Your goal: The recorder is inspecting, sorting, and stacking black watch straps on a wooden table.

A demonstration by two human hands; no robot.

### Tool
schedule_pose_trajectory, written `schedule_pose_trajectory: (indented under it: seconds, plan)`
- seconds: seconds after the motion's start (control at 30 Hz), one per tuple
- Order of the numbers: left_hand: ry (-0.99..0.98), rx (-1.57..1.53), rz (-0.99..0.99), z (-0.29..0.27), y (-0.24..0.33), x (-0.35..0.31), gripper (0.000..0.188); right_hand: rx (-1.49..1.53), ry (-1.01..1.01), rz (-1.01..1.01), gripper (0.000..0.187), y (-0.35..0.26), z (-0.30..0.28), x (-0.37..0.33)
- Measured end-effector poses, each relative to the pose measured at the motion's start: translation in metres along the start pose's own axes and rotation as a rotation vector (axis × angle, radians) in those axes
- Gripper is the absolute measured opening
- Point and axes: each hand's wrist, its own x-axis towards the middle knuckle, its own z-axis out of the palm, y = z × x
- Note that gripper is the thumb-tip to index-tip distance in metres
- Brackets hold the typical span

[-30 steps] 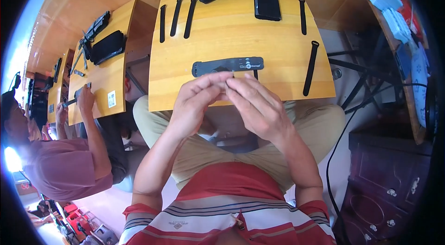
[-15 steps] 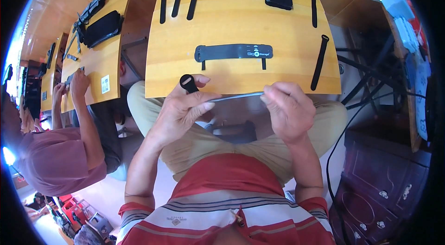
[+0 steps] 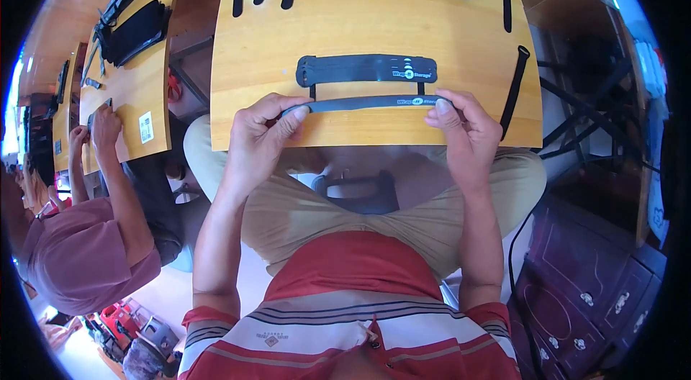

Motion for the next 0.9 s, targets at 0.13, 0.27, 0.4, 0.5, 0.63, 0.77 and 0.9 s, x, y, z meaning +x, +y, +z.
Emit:
schedule_pose_trajectory:
  seconds: [0.13, 0.27, 0.4, 0.5, 0.63, 0.77, 0.9]
  plan:
    - [0.053, 0.050, 0.009, 0.000, -0.004, 0.011, 0.019, -0.021, 0.042, -0.004, 0.018, 0.001, 0.005, 0.012]
    - [0.121, 0.045, -0.028, 0.001, -0.003, 0.021, 0.014, -0.026, 0.100, 0.069, 0.017, 0.010, 0.004, 0.017]
    - [0.131, -0.040, -0.087, 0.003, -0.008, 0.030, 0.013, -0.056, 0.118, 0.086, 0.016, 0.017, 0.007, 0.022]
    - [0.153, -0.038, -0.096, 0.003, -0.010, 0.034, 0.011, -0.135, 0.108, 0.082, 0.017, 0.016, 0.011, 0.026]
    - [0.159, 0.041, -0.145, 0.004, -0.006, 0.039, 0.010, -0.198, 0.111, 0.041, 0.017, 0.021, 0.010, 0.027]
    - [0.173, 0.073, -0.157, 0.005, -0.005, 0.044, 0.009, -0.205, 0.115, 0.046, 0.015, 0.022, 0.010, 0.030]
    - [0.177, 0.108, -0.177, 0.003, -0.007, 0.047, 0.009, -0.172, 0.143, 0.117, 0.014, 0.022, 0.013, 0.031]
